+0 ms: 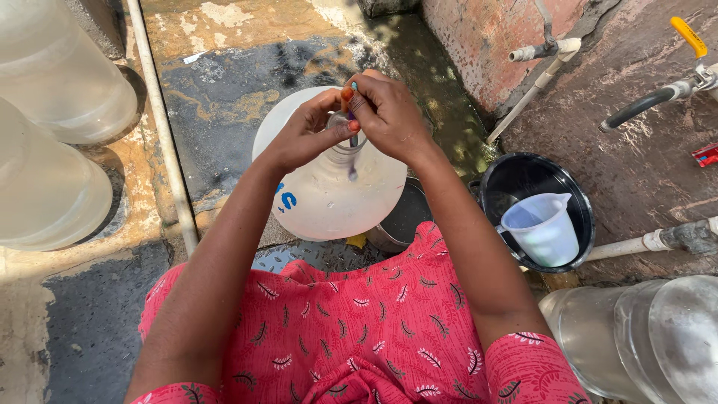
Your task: The person cleans a large water jug by pouring water into it from a pitcher, shaking it vigorously to rinse the interior, and then scrubbing the neck and internal rim with a purple toothbrush.
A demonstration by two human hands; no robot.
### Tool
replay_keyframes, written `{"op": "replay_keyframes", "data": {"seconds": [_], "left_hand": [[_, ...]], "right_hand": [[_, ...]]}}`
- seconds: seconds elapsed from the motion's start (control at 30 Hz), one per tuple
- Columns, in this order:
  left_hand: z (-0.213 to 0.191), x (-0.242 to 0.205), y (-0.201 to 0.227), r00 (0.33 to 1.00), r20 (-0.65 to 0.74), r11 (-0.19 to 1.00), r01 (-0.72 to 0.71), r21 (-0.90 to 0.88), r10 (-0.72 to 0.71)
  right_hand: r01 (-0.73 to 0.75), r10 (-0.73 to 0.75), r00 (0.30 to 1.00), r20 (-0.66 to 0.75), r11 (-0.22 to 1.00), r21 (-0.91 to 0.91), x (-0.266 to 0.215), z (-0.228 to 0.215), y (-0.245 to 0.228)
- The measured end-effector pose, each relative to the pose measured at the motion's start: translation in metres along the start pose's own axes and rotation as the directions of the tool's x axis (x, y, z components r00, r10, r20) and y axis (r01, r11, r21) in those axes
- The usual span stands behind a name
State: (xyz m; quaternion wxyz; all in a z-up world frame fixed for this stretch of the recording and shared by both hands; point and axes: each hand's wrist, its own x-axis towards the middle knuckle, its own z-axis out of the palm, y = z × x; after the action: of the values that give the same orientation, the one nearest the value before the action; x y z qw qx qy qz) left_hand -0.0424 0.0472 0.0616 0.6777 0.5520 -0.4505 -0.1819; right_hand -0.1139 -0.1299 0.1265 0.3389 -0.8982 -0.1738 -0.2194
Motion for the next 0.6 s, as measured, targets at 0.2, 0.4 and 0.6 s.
{"op": "replay_keyframes", "data": {"seconds": [0.2, 0.4, 0.6], "left_hand": [[0.014, -0.004, -0.006, 0.974, -0.224, 0.957, 0.104, 0.271, -0.042], [0.014, -0.005, 0.008, 0.988, -0.150, 0.899, 0.022, 0.438, 0.049], [0.019, -0.003, 0.007, 0.984, -0.168, 0.908, 0.020, 0.419, 0.056]], "right_hand": [[-0.156, 0.134, 0.982, 0.129, 0.972, 0.176, 0.000, -0.033, 0.015], [-0.198, 0.141, 0.972, 0.190, 0.925, 0.325, 0.000, -0.044, 0.003], [-0.222, 0.118, 0.938, 0.325, 0.926, 0.306, -0.005, -0.057, 0.008]]}}
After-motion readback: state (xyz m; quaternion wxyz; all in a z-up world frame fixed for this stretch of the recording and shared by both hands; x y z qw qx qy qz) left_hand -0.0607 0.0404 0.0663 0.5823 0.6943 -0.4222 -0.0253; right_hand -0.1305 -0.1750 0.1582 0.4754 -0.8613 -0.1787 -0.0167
